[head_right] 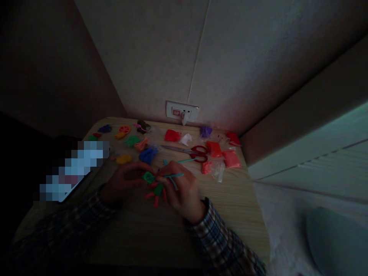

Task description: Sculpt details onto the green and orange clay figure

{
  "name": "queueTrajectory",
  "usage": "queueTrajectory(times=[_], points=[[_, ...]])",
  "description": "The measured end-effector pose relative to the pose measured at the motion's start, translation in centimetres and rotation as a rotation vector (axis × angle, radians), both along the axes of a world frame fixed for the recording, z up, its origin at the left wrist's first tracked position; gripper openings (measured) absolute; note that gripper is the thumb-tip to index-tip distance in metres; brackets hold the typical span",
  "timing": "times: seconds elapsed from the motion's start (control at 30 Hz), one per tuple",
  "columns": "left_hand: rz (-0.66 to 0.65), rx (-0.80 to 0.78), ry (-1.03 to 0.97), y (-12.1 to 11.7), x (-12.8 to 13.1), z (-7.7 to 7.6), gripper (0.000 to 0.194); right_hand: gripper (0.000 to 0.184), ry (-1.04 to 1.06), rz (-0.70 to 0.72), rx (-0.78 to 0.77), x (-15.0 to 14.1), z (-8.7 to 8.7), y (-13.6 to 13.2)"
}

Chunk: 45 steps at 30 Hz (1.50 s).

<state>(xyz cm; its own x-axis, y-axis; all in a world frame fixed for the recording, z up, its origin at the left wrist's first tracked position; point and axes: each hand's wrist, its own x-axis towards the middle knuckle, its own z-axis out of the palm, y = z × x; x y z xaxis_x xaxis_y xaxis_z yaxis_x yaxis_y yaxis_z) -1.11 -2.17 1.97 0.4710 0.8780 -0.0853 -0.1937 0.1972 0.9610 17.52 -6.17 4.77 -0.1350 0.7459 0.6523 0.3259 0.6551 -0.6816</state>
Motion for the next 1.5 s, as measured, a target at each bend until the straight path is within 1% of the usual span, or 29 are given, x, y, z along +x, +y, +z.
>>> queueTrajectory(times=[0.13, 0.23, 0.47, 0.53, 0.6, 0.63, 0.7, 0.77, 0.83, 0.9, 1.0, 1.1, 1.2, 1.27, 1.4, 1.5], points=[[0.007, 0.000, -0.015, 0.0, 0.0, 0.0, 0.028, 0.015, 0.028, -0.008, 0.003, 0.1, 0.0, 0.0], [-0.011, -0.009, -0.020, 0.0, 0.0, -0.1, 0.029, 0.015, 0.010, 0.019, 0.000, 0.1, -0.2, 0.0], [0.005, -0.031, -0.001, 0.0, -0.1, -0.1, 0.027, 0.013, 0.039, 0.050, 0.024, 0.4, -0.7, 0.1], [0.032, -0.028, -0.012, 0.0, -0.2, 0.0, 0.026, 0.012, 0.132, -0.015, 0.038, 0.9, -0.6, 0.4], [0.057, -0.017, -0.007, 0.1, -0.2, -0.1, 0.027, 0.012, 0.171, -0.138, 0.018, 1.5, -0.5, 0.8], [0.071, -0.011, -0.007, 0.1, -0.2, -0.1, 0.028, 0.014, 0.112, -0.168, -0.010, 1.9, -0.5, 1.1], [0.103, -0.005, -0.029, 0.3, -0.3, -0.2, 0.032, 0.016, -0.138, -0.122, -0.040, 2.6, -0.8, 1.5], [0.127, -0.011, -0.063, 0.5, -0.3, -0.3, 0.033, 0.021, -0.405, -0.065, 0.000, 3.4, -1.6, 1.8], [0.142, -0.025, -0.074, 0.6, -0.3, -0.3, 0.031, 0.024, -0.640, -0.050, 0.001, 4.2, -2.7, 1.8], [0.155, -0.036, -0.068, 0.7, -0.2, -0.3, 0.030, 0.022, -0.787, -0.042, -0.043, 4.9, -3.9, 1.6], [0.178, -0.035, -0.059, 0.8, -0.1, -0.4, 0.027, 0.027, -0.869, -0.050, -0.126, 5.6, -4.9, 1.2], [0.216, -0.007, -0.064, 1.0, 0.0, -0.6, 0.024, 0.036, -0.824, -0.090, -0.177, 5.5, -4.6, 0.9], [0.246, -0.006, -0.111, 1.1, 0.0, -0.9, 0.024, 0.040, -0.678, -0.122, -0.237, 4.8, -3.7, 0.3], [0.247, -0.028, -0.147, 1.1, -0.1, -1.0, 0.025, 0.031, -0.605, -0.129, -0.286, 4.1, -3.2, -0.2], [0.241, -0.068, -0.194, 1.1, -0.2, -1.3, 0.027, 0.004, -0.613, -0.121, -0.391, 2.4, -3.0, -1.0], [0.229, -0.093, -0.232, 1.1, -0.2, -1.4, 0.027, 0.011, -0.617, -0.084, -0.466, 1.5, -3.2, -1.3]])
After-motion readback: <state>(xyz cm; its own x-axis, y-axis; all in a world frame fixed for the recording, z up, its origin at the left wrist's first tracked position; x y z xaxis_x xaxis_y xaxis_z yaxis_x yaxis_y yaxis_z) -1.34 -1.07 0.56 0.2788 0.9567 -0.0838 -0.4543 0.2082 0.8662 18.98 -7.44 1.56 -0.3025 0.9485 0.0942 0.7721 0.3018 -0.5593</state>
